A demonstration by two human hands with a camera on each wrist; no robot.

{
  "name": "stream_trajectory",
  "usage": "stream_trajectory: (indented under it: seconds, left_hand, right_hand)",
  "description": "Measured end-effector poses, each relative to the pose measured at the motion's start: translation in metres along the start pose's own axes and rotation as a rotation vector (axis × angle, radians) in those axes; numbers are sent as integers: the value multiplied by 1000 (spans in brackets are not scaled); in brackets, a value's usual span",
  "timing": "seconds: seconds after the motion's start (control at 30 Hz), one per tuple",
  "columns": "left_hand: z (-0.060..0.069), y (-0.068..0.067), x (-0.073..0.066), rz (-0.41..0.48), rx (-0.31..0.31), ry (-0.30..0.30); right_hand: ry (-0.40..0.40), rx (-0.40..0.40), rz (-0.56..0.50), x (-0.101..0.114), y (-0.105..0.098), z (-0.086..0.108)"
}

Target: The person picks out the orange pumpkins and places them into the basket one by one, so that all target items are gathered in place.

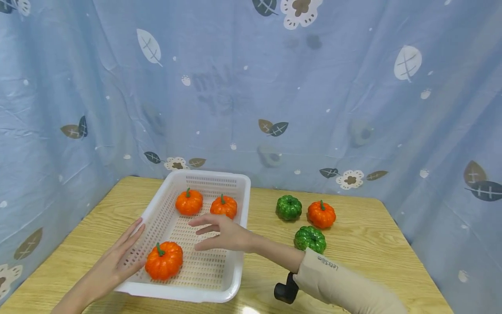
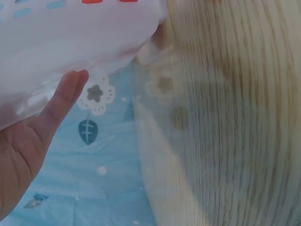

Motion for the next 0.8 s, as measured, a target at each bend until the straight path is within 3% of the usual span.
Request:
stream_trajectory:
  seconds: [0.1, 0.2, 0.43, 0.63, 0.8]
  left_hand:
    - [0, 0, 0, 8, -1, 2]
    - [-1, 0, 0, -2, -2, 8]
    - [0, 0, 1, -13, -10, 14]
    - [0, 1, 0, -10, -18, 22]
    - [1, 0, 2, -11, -8, 11]
  right_hand:
    - [-66, 74, 38, 5, -12, 14]
    - [-115, 87, 69, 5, -25, 32]
    - [-110, 23, 96, 2, -60, 90]
    - [-140, -12, 74, -13, -100, 145]
    - [-43, -142, 113, -36, -134, 179]
Point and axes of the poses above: each hand's wrist, its own z-axis away from the middle knuckle, its own y-axis out of the palm, x = y × z, the point moved 3 cm from there along -z, towards the middle knuckle, and after that the axes turned 9 degrees about x, right-handed, at the moved point
